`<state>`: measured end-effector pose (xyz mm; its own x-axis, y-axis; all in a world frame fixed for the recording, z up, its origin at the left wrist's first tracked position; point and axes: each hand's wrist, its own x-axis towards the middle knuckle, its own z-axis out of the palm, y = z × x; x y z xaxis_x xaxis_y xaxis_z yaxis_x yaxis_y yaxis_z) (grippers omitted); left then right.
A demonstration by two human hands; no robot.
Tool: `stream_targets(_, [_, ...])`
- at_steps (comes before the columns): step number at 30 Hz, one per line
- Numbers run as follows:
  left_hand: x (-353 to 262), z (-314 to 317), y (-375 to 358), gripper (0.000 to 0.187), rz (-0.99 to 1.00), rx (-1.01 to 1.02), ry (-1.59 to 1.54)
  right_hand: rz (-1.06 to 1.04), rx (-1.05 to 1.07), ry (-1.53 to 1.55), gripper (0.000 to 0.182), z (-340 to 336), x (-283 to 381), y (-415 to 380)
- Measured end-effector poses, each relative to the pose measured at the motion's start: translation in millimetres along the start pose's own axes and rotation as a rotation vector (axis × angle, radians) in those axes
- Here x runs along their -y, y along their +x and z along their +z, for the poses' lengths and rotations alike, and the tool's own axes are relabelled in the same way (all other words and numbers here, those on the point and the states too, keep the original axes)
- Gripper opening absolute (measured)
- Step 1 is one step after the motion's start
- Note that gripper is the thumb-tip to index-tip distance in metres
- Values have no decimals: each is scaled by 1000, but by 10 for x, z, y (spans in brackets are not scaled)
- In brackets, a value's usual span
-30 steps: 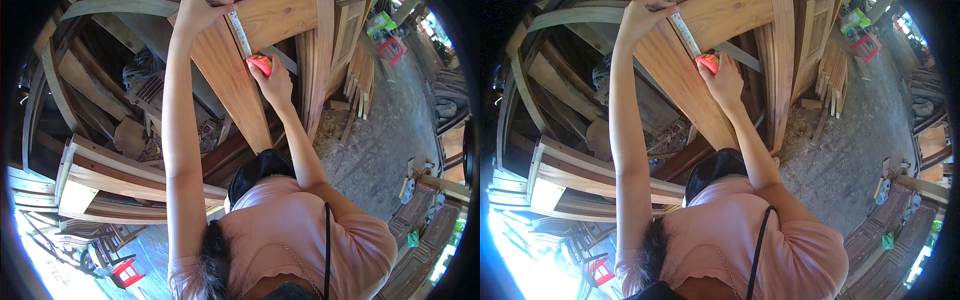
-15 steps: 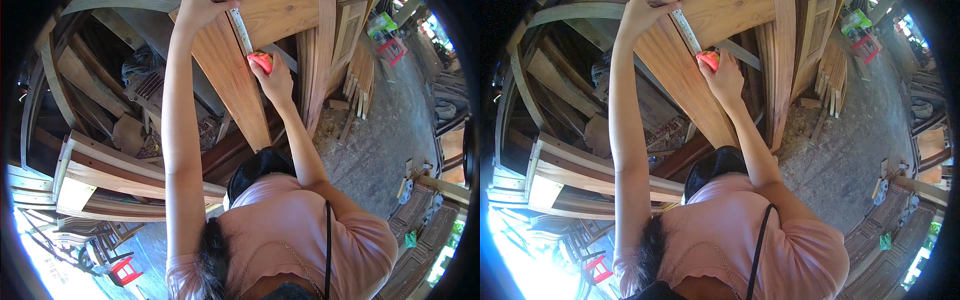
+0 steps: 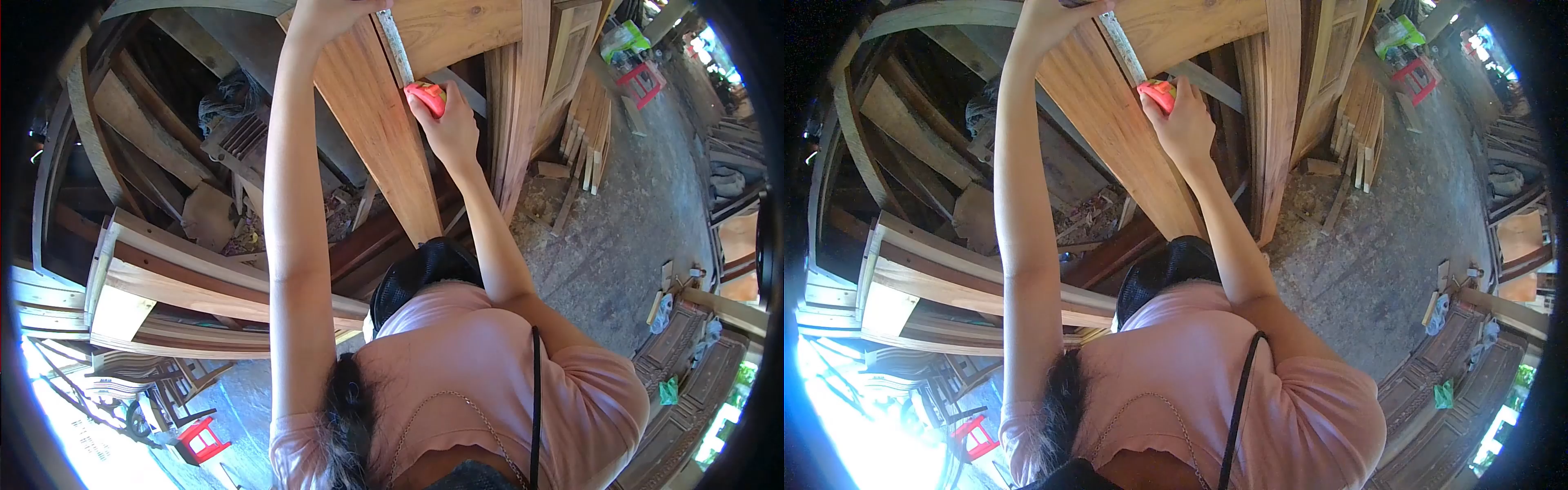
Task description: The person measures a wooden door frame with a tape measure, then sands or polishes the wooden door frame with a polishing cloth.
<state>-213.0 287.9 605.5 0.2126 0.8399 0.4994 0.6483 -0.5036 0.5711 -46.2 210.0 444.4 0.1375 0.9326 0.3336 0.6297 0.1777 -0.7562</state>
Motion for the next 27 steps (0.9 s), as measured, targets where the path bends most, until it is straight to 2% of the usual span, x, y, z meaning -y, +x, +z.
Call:
stream_targets(6, [4, -1, 3, 17, 34, 0, -21, -4, 3, 10, 48, -2, -5, -2])
stream_targets(12, [10, -1, 4, 18, -17, 16, -39, -2, 13, 13, 48, -12, -2, 0])
stream_targets(17, [-5, -5, -5, 17, 35, -4, -24, -5, 6, 11, 47, -20, 11, -2])
stream_targets(20, [-40, -17, -3, 17, -44, 21, -13, -15, -1, 7, 47, -14, 0, -1])
stream_targets(27, [-25, -10, -7, 17, -10, 2, -35, -1, -20, 28, 50, 2, -17, 3])
